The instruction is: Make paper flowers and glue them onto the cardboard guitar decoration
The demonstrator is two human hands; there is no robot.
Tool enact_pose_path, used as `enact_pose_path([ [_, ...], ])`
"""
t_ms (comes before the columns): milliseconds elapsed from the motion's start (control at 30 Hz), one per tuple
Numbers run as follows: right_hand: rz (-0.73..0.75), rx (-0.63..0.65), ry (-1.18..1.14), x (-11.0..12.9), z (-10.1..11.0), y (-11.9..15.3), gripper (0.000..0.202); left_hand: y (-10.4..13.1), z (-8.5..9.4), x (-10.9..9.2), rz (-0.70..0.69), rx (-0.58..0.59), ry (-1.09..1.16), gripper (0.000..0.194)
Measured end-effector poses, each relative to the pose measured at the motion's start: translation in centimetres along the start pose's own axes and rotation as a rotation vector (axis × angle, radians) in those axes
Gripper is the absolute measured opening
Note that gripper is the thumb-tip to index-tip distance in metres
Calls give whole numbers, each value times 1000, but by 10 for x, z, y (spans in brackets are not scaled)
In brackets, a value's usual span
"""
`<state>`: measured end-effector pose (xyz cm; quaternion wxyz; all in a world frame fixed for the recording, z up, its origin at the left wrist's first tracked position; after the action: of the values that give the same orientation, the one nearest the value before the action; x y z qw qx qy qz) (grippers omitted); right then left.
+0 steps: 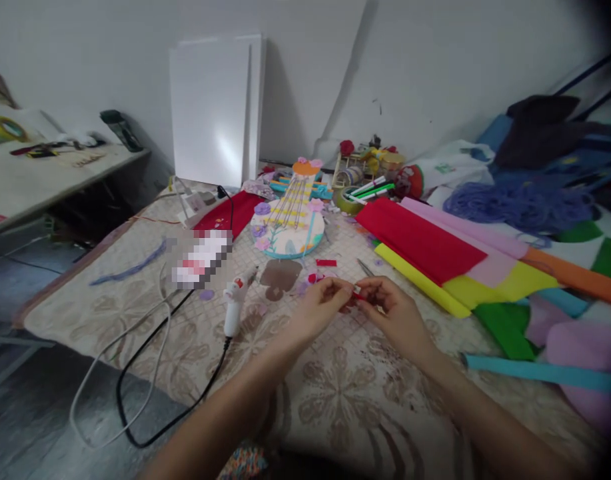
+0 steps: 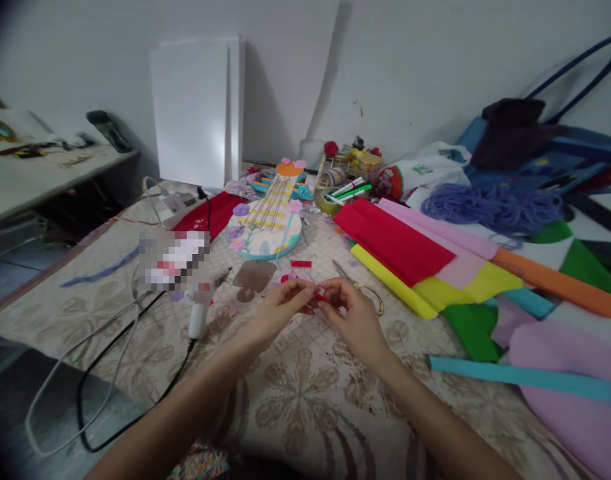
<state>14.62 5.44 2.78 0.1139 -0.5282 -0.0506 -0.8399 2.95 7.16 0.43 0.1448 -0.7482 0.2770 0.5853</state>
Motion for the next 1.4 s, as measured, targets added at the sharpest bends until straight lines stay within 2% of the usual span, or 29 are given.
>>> enact_pose_path([
  [200,7,-73,91,-7,9,3,21,-13,-6,6,10,19,24,17],
  [367,16,-35,-69,-14,12,-1,16,-27,-4,4,10,43,-6,16],
  [500,-52,-12,-177,-23,14,-4,16,-32,-3,1,10,70,-48,18],
  [800,-100,18,-278,-36,6,-7,22,-31,-4,10,55,150,-13,14],
  [1033,-106,41,-231,-35,4,-5,23,-27,-1,11,73,96,-74,27],
  [1200,-121,30,-458,-40,-1,-2,30,-26,-2,15,97,100,-60,25],
  [1400,-135,109,-395,-37,-7,-1,12,-24,-2,16,102,87,-45,21],
])
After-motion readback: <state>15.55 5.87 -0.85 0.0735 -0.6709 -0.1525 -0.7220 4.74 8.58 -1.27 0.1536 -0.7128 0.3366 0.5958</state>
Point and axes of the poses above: each hand's wrist, its own y-axis away from the middle knuckle, its own z-axis out of the back of the hand, x = y × z, the point moved 9 cm from there along -y, towards the middle knuckle, and after that the axes turned 13 degrees about x, right-handed, at the moved point
